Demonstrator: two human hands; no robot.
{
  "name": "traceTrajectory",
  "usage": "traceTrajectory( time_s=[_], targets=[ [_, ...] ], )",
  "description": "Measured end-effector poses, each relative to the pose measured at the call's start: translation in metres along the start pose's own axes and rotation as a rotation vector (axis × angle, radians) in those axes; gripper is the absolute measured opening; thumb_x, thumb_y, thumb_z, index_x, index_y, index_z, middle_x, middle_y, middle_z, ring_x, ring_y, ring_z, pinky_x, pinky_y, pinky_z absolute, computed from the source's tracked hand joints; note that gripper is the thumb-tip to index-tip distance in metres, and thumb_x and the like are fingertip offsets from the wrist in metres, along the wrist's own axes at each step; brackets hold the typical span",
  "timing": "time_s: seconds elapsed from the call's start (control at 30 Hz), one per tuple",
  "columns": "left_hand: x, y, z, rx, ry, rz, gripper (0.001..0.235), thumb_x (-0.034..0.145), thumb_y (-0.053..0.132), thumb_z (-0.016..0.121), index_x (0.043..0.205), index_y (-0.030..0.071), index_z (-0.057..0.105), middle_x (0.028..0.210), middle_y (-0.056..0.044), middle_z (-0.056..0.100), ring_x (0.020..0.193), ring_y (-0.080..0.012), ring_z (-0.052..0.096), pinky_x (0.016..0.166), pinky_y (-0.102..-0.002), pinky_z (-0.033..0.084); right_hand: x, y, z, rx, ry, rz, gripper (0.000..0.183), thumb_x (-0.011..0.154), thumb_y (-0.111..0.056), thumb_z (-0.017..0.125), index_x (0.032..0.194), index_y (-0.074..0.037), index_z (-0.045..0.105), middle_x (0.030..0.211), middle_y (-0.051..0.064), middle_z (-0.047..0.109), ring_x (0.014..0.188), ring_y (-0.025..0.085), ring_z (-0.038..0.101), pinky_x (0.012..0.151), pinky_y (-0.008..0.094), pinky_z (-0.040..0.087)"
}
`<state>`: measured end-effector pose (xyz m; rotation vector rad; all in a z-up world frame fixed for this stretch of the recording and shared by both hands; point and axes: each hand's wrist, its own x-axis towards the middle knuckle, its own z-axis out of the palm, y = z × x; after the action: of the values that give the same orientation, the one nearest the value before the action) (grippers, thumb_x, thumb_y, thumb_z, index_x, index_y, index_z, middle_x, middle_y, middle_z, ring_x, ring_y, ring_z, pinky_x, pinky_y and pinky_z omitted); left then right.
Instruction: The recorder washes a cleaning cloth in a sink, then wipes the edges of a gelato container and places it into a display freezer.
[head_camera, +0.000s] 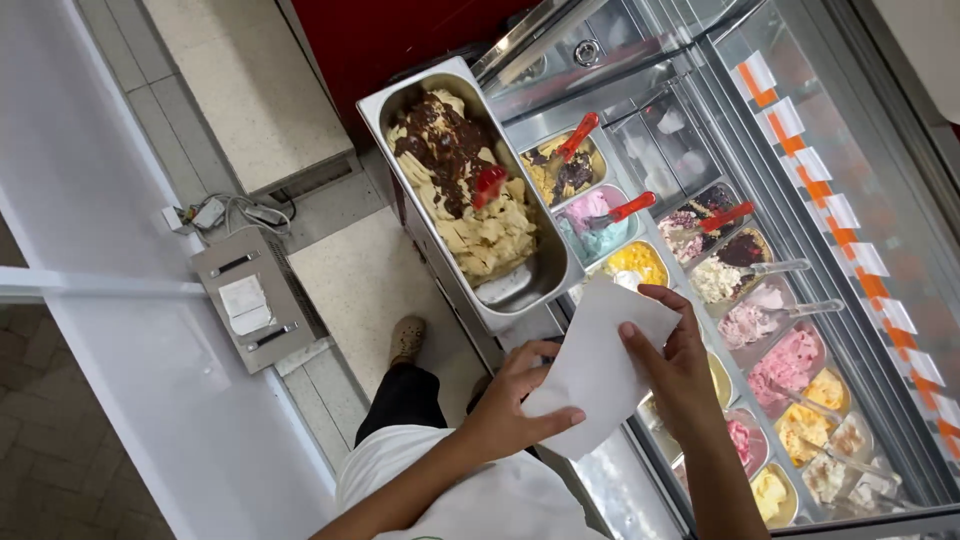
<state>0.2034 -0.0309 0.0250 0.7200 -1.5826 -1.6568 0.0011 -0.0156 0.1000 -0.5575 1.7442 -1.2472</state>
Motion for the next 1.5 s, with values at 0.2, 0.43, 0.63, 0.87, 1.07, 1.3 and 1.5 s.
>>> traceTrajectory(
  time_s=[0.2,0.43,0.63,0.87,1.07,1.3,1.5],
  targets=[
    [0.01,-0.009,-0.054,-0.353,-0.103,-0.251,0.026,0.091,0.02,0.078,0.115,0.01,0.072,0.099,-0.005,0.072,0.092,-0.0131,0.066,0.084,-0.037,0.052,0.001,0.018,0.043,-0.636,0.125,-0.274,0.07,0.086,-0.015,0.08,0.148,-0.007,0.047,0.142,0.027,0.039,0.128,0.052,0.051,0.103,0.057,0.048],
    [0.02,-0.005,-0.074,-0.467,-0.142,-0.34,0.02,0.093,0.016,0.079,0.109,0.006,0.073,0.1,-0.009,0.078,0.096,-0.0095,0.065,0.085,-0.031,0.053,-0.003,0.016,0.046,-0.417,-0.439,0.004,0.099,0.061,-0.028,0.09,0.15,-0.009,0.05,0.129,0.019,0.073,0.12,0.026,0.064,0.103,0.045,0.048],
    [0.02,-0.035,-0.083,-0.385,-0.007,-0.366,0.025,0.096,0.017,0.072,0.119,0.008,0.069,0.108,-0.009,0.079,0.101,-0.0144,0.072,0.089,-0.033,0.057,0.036,0.016,0.025,-0.566,-0.228,-0.181,0.018,0.074,-0.005,0.087,0.091,-0.003,0.081,0.1,0.014,0.081,0.091,0.023,0.075,0.083,0.037,0.056],
    [0.003,-0.074,-0.104,-0.111,0.317,-0.422,0.017,0.104,0.01,0.052,0.119,0.004,0.055,0.109,-0.017,0.072,0.094,-0.0231,0.068,0.085,-0.038,0.054,0.098,0.003,0.055,-1.415,-0.052,-1.129,0.013,0.085,-0.006,0.08,0.091,-0.009,0.069,0.11,0.004,0.075,0.081,0.024,0.068,0.076,0.033,0.056],
    [0.006,-0.081,-0.089,-0.058,0.278,-0.411,0.023,0.1,0.01,0.056,0.122,0.005,0.052,0.109,-0.017,0.069,0.093,-0.0271,0.071,0.086,-0.043,0.056,0.157,0.052,0.042,-1.535,-0.243,-1.424,0.013,0.085,-0.009,0.076,0.094,-0.012,0.067,0.083,0.005,0.061,0.072,0.025,0.064,0.067,0.034,0.053],
    [0.008,-0.075,-0.086,-0.027,0.31,-0.378,0.025,0.098,0.007,0.056,0.122,0.003,0.051,0.108,-0.019,0.067,0.096,-0.034,0.071,0.086,-0.046,0.055,0.153,0.022,0.06,-1.381,-0.245,-1.603,0.006,0.094,-0.005,0.074,0.089,-0.008,0.073,0.076,0.01,0.059,0.067,0.029,0.055,0.064,0.036,0.049],
    [0.015,-0.091,-0.073,0.056,0.278,-0.366,0.029,0.097,0.009,0.06,0.123,0.001,0.049,0.117,-0.023,0.062,0.107,-0.0379,0.068,0.089,-0.043,0.059,0.144,0.034,0.065,-1.66,-0.296,-1.58,0.034,0.085,-0.027,0.063,0.115,-0.015,0.076,0.116,0.001,0.075,0.103,0.022,0.064,0.086,0.034,0.048]
  ],
)
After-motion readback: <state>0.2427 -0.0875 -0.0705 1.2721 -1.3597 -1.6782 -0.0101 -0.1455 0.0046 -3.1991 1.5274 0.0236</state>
